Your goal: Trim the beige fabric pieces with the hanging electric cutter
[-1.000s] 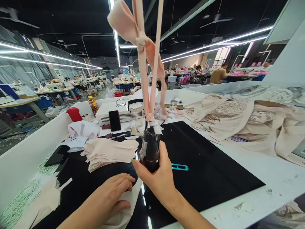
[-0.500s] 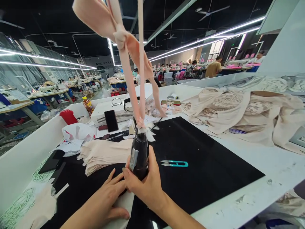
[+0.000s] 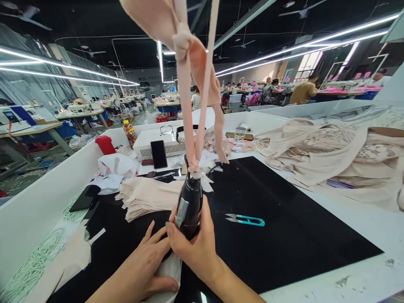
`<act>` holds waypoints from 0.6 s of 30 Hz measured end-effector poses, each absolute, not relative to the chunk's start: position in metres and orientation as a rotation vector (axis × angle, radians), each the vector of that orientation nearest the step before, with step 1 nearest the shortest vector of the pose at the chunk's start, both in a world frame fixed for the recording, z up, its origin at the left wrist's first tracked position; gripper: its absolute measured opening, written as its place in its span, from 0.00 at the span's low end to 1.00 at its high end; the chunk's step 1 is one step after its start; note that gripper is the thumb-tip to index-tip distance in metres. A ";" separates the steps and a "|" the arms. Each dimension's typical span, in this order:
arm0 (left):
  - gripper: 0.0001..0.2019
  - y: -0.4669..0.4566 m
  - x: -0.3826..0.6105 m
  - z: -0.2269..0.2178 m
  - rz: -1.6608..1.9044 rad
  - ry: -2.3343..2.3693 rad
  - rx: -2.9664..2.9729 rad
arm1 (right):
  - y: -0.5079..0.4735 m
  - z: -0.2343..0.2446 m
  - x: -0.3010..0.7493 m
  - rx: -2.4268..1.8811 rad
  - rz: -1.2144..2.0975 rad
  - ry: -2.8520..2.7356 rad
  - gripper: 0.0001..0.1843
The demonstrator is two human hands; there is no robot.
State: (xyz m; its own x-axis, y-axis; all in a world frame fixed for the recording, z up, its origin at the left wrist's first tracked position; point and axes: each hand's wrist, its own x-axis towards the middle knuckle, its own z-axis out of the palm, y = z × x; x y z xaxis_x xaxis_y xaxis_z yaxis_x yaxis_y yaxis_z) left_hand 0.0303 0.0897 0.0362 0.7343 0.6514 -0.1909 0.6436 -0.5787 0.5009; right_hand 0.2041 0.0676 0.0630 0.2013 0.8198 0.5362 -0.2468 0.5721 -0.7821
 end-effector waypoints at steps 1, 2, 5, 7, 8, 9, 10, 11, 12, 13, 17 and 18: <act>0.43 0.090 0.031 0.037 0.017 0.973 2.379 | 0.067 0.063 0.203 -0.616 0.813 -1.131 0.20; 0.43 0.090 0.031 0.037 0.013 0.969 2.377 | 0.067 0.063 0.202 -0.613 0.816 -1.128 0.20; 0.42 0.090 0.032 0.035 0.019 0.956 2.395 | 0.066 0.062 0.199 -0.595 0.829 -1.131 0.21; 0.44 0.090 0.031 0.032 0.034 0.942 2.418 | 0.065 0.062 0.196 -0.589 0.830 -1.142 0.21; 0.45 0.090 0.031 0.030 0.038 0.933 2.430 | 0.064 0.062 0.195 -0.584 0.828 -1.144 0.20; 0.47 0.091 0.030 0.029 0.039 0.924 2.439 | 0.064 0.062 0.194 -0.577 0.830 -1.144 0.20; 0.48 0.091 0.030 0.028 0.035 0.915 2.445 | 0.064 0.062 0.192 -0.568 0.836 -1.141 0.20; 0.49 0.091 0.029 0.028 0.033 0.909 2.449 | 0.064 0.063 0.191 -0.558 0.843 -1.136 0.19; 0.49 0.091 0.029 0.030 0.032 0.907 2.453 | 0.064 0.063 0.190 -0.547 0.851 -1.130 0.19; 0.50 0.091 0.029 0.032 0.031 0.911 2.458 | 0.063 0.064 0.189 -0.538 0.859 -1.125 0.19; 0.50 0.091 0.032 0.044 -0.044 0.947 2.452 | 0.063 0.066 0.187 -0.514 0.874 -1.119 0.19; 0.50 0.092 0.032 0.046 -0.065 0.954 2.446 | 0.063 0.066 0.187 -0.514 0.878 -1.119 0.18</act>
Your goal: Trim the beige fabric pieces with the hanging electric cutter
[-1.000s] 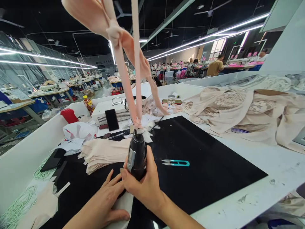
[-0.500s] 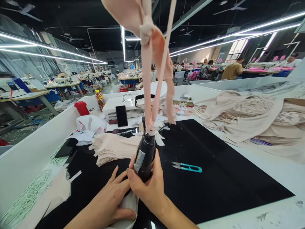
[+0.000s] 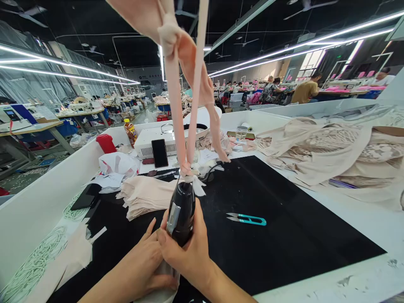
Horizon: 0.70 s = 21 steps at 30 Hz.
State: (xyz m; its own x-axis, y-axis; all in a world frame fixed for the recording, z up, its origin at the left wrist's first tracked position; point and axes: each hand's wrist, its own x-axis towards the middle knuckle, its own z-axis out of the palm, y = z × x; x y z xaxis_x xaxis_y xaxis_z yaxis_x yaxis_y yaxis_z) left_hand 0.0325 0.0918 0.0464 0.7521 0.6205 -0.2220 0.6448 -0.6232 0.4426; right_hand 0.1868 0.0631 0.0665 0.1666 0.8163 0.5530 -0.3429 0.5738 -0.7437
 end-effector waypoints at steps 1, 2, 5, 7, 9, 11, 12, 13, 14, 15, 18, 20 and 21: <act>0.49 0.092 0.033 0.049 -0.077 0.958 2.439 | 0.063 0.066 0.188 -0.516 0.881 -1.121 0.18; 0.49 0.093 0.033 0.050 -0.086 0.957 2.432 | 0.063 0.066 0.189 -0.521 0.882 -1.124 0.18; 0.45 0.094 0.032 0.053 -0.114 0.951 2.411 | 0.065 0.066 0.195 -0.567 0.873 -1.122 0.17; 0.40 0.094 0.031 0.055 -0.139 0.965 2.396 | 0.068 0.065 0.201 -0.612 0.838 -1.093 0.18; 0.34 0.093 0.032 0.058 -0.156 0.989 2.381 | 0.071 0.065 0.206 -0.651 0.791 -1.064 0.19; 0.30 0.091 0.033 0.062 -0.173 1.007 2.365 | 0.074 0.064 0.209 -0.672 0.759 -1.060 0.19; 0.30 0.091 0.034 0.063 -0.183 1.012 2.358 | 0.074 0.064 0.210 -0.677 0.756 -1.063 0.19; 0.30 0.090 0.035 0.065 -0.193 1.012 2.354 | 0.075 0.064 0.210 -0.677 0.759 -1.067 0.18; 0.30 0.090 0.036 0.065 -0.200 1.014 2.353 | 0.075 0.063 0.210 -0.674 0.767 -1.068 0.18; 0.31 0.090 0.036 0.066 -0.206 1.013 2.355 | 0.074 0.063 0.210 -0.671 0.775 -1.068 0.18; 0.32 0.090 0.036 0.065 -0.220 1.012 2.363 | 0.073 0.062 0.209 -0.667 0.784 -1.073 0.17; 0.33 0.090 0.036 0.064 -0.226 1.013 2.369 | 0.072 0.062 0.208 -0.680 0.767 -1.079 0.18; 0.32 0.090 0.036 0.064 -0.225 1.013 2.374 | 0.072 0.062 0.208 -0.690 0.758 -1.080 0.18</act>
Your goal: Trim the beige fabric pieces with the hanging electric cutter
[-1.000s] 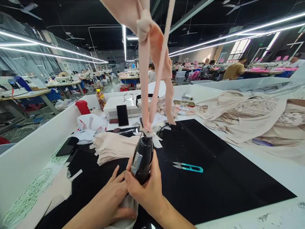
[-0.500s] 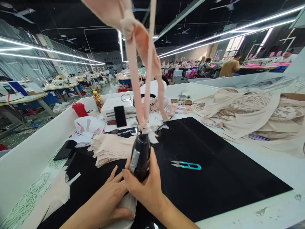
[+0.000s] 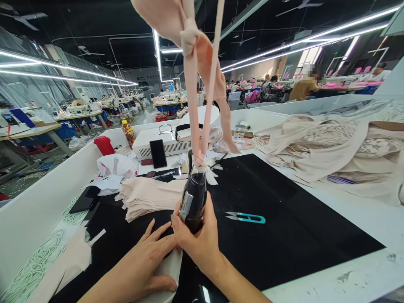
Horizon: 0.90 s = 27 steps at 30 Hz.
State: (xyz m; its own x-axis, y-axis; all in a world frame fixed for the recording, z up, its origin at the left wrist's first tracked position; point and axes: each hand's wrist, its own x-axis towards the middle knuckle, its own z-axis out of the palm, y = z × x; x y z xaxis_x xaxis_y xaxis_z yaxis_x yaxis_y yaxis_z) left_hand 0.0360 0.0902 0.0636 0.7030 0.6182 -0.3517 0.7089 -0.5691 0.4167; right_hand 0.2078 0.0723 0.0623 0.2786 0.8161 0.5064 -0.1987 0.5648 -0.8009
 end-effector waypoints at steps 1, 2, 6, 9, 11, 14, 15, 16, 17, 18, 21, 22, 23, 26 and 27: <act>0.32 0.091 0.036 0.064 -0.222 1.013 2.380 | 0.072 0.062 0.208 -0.700 0.754 -1.081 0.18; 0.32 0.091 0.037 0.064 -0.221 1.015 2.384 | 0.072 0.062 0.207 -0.708 0.754 -1.081 0.18; 0.30 0.092 0.039 0.067 -0.239 1.022 2.389 | 0.071 0.062 0.207 -0.710 0.792 -1.074 0.19; 0.30 0.092 0.039 0.067 -0.219 1.020 2.394 | 0.070 0.062 0.207 -0.704 0.804 -1.070 0.20; 0.30 0.092 0.038 0.066 -0.191 1.013 2.397 | 0.070 0.063 0.207 -0.700 0.808 -1.071 0.20; 0.30 0.092 0.036 0.064 -0.192 1.009 2.390 | 0.070 0.065 0.208 -0.698 0.796 -1.052 0.20; 0.30 0.092 0.036 0.064 -0.199 1.009 2.387 | 0.070 0.066 0.209 -0.696 0.787 -1.044 0.20; 0.29 0.093 0.036 0.064 -0.203 1.010 2.384 | 0.070 0.066 0.209 -0.693 0.780 -1.039 0.20; 0.29 0.093 0.036 0.064 -0.201 1.009 2.384 | 0.070 0.066 0.209 -0.689 0.777 -1.036 0.20; 0.29 0.093 0.036 0.064 -0.196 1.010 2.386 | 0.071 0.066 0.208 -0.686 0.778 -1.036 0.20; 0.28 0.092 0.037 0.066 -0.182 1.009 2.389 | 0.071 0.063 0.207 -0.686 0.799 -1.035 0.19; 0.29 0.092 0.037 0.066 -0.183 1.009 2.389 | 0.071 0.062 0.207 -0.690 0.801 -1.033 0.19; 0.30 0.092 0.038 0.067 -0.188 1.006 2.388 | 0.071 0.062 0.207 -0.695 0.801 -1.033 0.19; 0.35 0.091 0.038 0.068 -0.222 1.001 2.382 | 0.072 0.061 0.206 -0.709 0.790 -1.042 0.19; 0.36 0.091 0.038 0.067 -0.229 1.001 2.384 | 0.072 0.061 0.205 -0.715 0.785 -1.046 0.18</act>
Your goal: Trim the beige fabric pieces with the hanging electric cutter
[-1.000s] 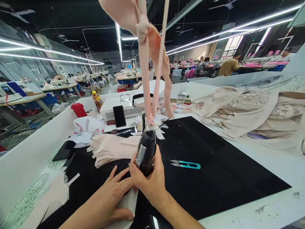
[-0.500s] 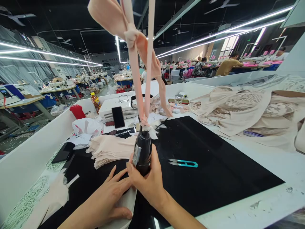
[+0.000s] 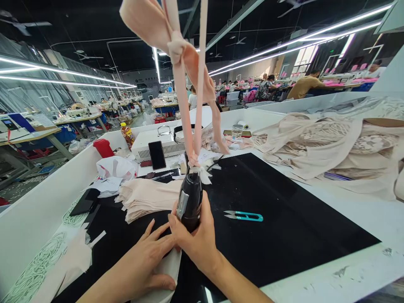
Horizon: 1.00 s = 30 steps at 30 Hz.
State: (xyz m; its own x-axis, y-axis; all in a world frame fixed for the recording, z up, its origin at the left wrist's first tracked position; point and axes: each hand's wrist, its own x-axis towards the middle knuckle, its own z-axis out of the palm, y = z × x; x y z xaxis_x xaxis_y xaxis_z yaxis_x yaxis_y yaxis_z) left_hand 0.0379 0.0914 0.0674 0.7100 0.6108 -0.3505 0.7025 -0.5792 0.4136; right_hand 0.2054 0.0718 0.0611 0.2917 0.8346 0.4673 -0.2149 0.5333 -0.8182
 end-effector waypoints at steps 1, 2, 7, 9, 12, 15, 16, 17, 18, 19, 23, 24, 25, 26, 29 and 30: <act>0.35 0.091 0.038 0.067 -0.229 1.000 2.388 | 0.072 0.062 0.205 -0.723 0.782 -1.049 0.17; 0.34 0.092 0.038 0.067 -0.220 0.997 2.393 | 0.072 0.062 0.205 -0.732 0.779 -1.048 0.16; 0.36 0.094 0.036 0.062 -0.159 0.976 2.398 | 0.070 0.065 0.204 -0.741 0.795 -1.039 0.16; 0.36 0.095 0.034 0.058 -0.154 0.976 2.397 | 0.067 0.065 0.205 -0.712 0.825 -1.024 0.18; 0.34 0.096 0.033 0.054 -0.151 0.969 2.404 | 0.062 0.063 0.204 -0.668 0.861 -1.022 0.20; 0.35 0.096 0.032 0.053 -0.166 0.965 2.413 | 0.059 0.062 0.202 -0.638 0.882 -1.032 0.20; 0.35 0.096 0.032 0.053 -0.163 0.963 2.415 | 0.059 0.062 0.201 -0.638 0.885 -1.031 0.19; 0.35 0.096 0.032 0.053 -0.154 0.960 2.416 | 0.059 0.062 0.201 -0.644 0.885 -1.029 0.18; 0.35 0.096 0.032 0.053 -0.144 0.955 2.416 | 0.059 0.061 0.200 -0.654 0.883 -1.028 0.18; 0.35 0.096 0.032 0.053 -0.137 0.950 2.416 | 0.059 0.061 0.200 -0.662 0.881 -1.026 0.18; 0.40 0.098 0.031 0.052 -0.150 0.939 2.426 | 0.056 0.061 0.200 -0.664 0.882 -1.024 0.18; 0.43 0.098 0.030 0.051 -0.158 0.942 2.432 | 0.054 0.061 0.200 -0.654 0.878 -1.028 0.19; 0.46 0.099 0.030 0.051 -0.165 0.947 2.439 | 0.053 0.061 0.200 -0.643 0.874 -1.034 0.19; 0.49 0.099 0.030 0.051 -0.174 0.954 2.443 | 0.052 0.062 0.200 -0.628 0.874 -1.042 0.20; 0.53 0.099 0.029 0.052 -0.186 0.958 2.449 | 0.049 0.063 0.199 -0.593 0.883 -1.044 0.20; 0.53 0.099 0.030 0.053 -0.186 0.951 2.451 | 0.048 0.064 0.198 -0.586 0.889 -1.042 0.19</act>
